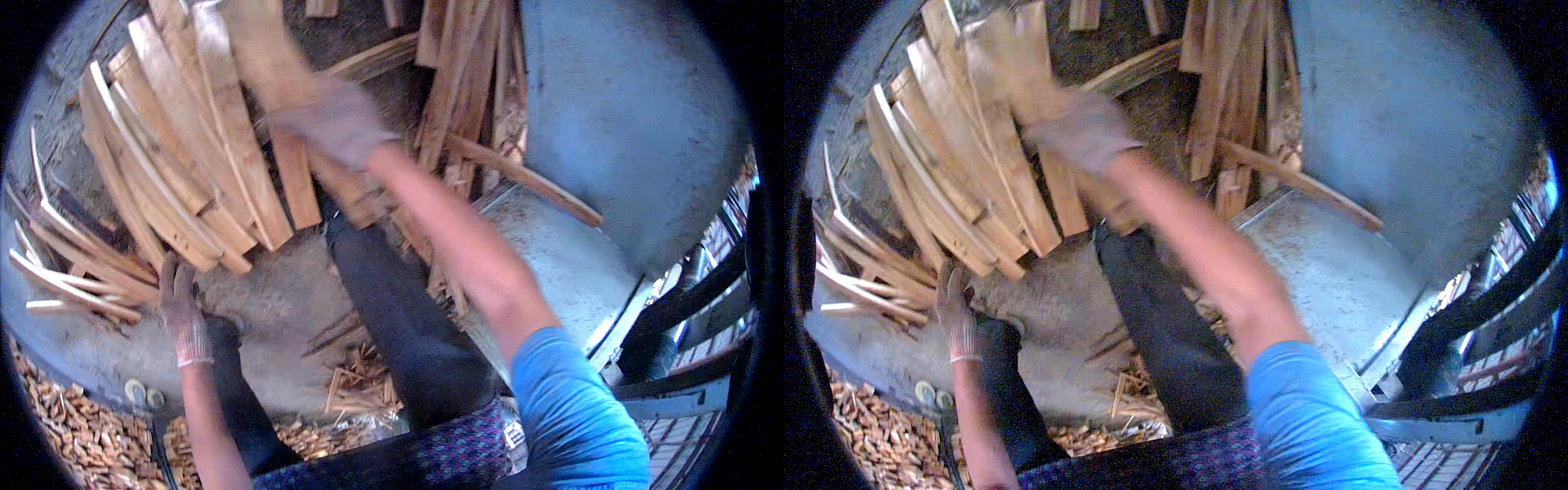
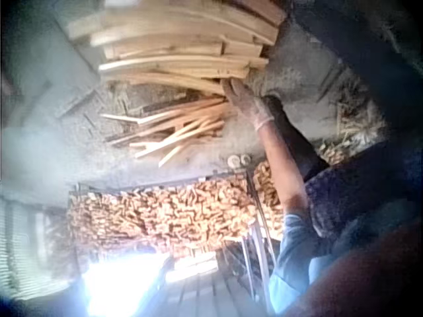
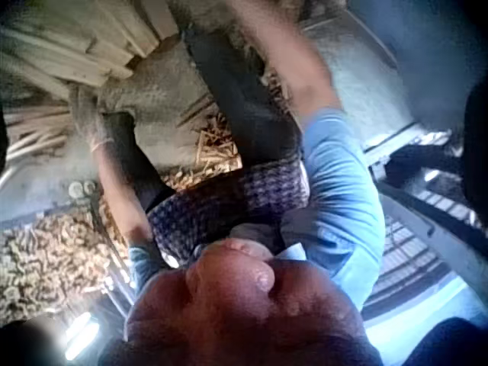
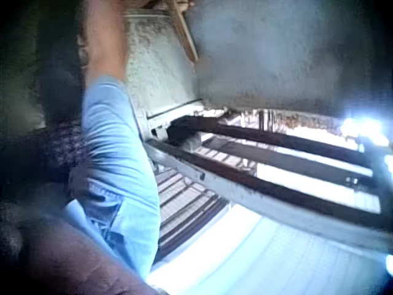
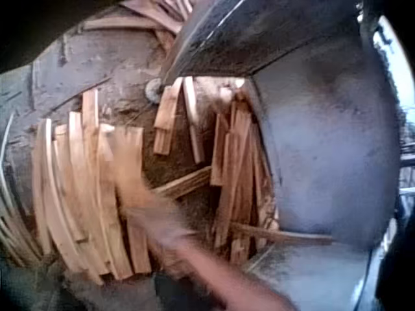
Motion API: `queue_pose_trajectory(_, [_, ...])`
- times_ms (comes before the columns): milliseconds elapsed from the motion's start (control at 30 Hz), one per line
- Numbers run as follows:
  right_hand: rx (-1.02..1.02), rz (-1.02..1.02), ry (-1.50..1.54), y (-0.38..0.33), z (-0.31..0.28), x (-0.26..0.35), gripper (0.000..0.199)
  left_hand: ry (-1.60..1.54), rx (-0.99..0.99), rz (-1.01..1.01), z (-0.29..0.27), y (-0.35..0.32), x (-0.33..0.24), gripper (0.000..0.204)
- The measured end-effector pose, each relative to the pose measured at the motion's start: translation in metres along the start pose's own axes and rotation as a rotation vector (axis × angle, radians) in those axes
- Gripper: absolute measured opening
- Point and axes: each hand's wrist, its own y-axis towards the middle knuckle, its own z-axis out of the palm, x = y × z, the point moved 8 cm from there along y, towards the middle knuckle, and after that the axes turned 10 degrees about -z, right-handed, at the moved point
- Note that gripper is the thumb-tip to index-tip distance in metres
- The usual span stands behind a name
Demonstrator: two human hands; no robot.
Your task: The person gathers loose wooden planks from a pile on the floor and stacks them onto a metal rack. The person repeatedly bends down to pick up bundles of wood and places them onto the rack.
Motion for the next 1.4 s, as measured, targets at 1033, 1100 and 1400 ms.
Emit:
queue_pose_trajectory(1033, [-0.34,0.264,-0.32,-0.007,-0.124,-0.165,0.063,0.071,0.429,-0.013,0.193,-0.074,-0.078,0.055])
queue_pose_trajectory(1100, [-0.08,0.096,-0.254,-0.004,-0.073,-0.1,0.069,-0.02,0.457,0.071,0.21,-0.065,-0.121,0.062])
queue_pose_trajectory(1400, [0.095,-0.224,-0.037,0.022,-0.011,0.061,0.075,-0.912,0.558,-0.031,0.175,0.058,-0.133,0.061])
